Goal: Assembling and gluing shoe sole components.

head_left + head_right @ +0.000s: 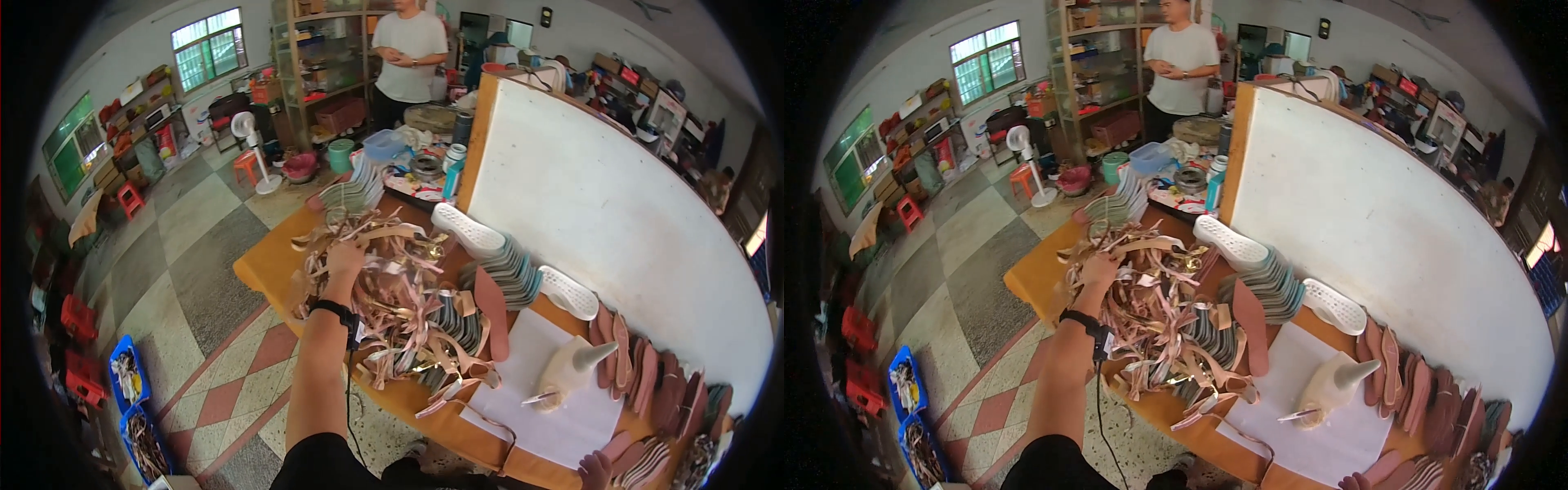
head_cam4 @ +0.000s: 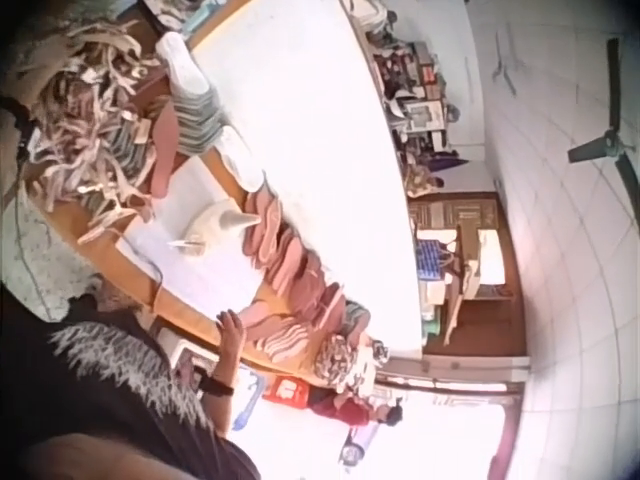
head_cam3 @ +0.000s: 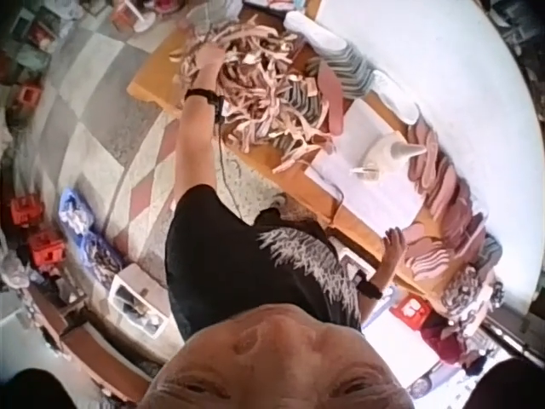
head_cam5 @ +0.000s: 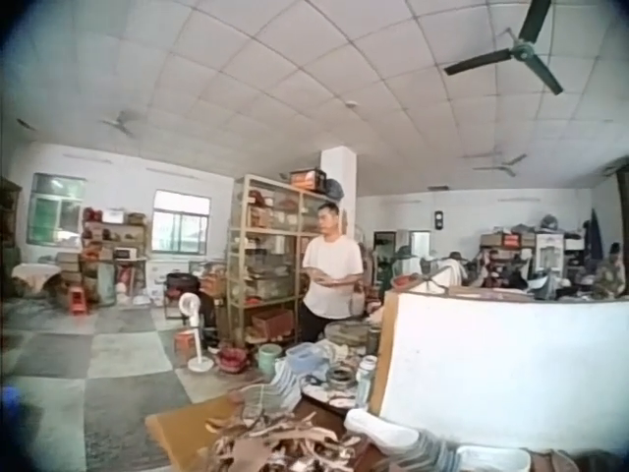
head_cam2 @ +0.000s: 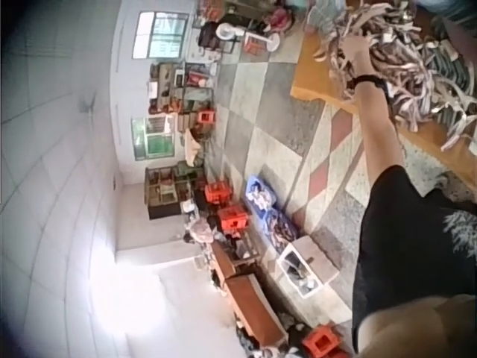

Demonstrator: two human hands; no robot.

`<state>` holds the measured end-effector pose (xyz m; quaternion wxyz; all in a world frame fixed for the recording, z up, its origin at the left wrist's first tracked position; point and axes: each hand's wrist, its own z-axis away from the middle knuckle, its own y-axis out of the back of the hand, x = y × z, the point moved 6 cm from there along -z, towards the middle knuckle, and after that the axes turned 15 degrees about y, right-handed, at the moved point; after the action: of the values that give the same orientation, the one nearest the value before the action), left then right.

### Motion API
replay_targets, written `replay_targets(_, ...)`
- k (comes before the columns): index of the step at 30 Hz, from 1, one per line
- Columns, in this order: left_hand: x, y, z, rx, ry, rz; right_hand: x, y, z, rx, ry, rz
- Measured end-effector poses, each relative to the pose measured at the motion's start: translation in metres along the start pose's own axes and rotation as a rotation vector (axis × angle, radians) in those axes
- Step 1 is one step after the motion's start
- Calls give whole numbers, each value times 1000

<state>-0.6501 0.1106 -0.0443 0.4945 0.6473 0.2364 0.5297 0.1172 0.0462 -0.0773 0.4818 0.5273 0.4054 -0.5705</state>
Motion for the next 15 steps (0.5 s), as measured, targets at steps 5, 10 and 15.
replay_targets(5, -20, -14, -32, 183, 41, -230, 1, 19, 6, 52, -31, 54)
replay_targets(10, 4, 32, -28, 122, -140, 252, -9, -9, 7, -29, 37, 61)
replay_targets(15, 7, 84, -19, -314, -160, 968, -19, -63, 3, -155, 11, 120)
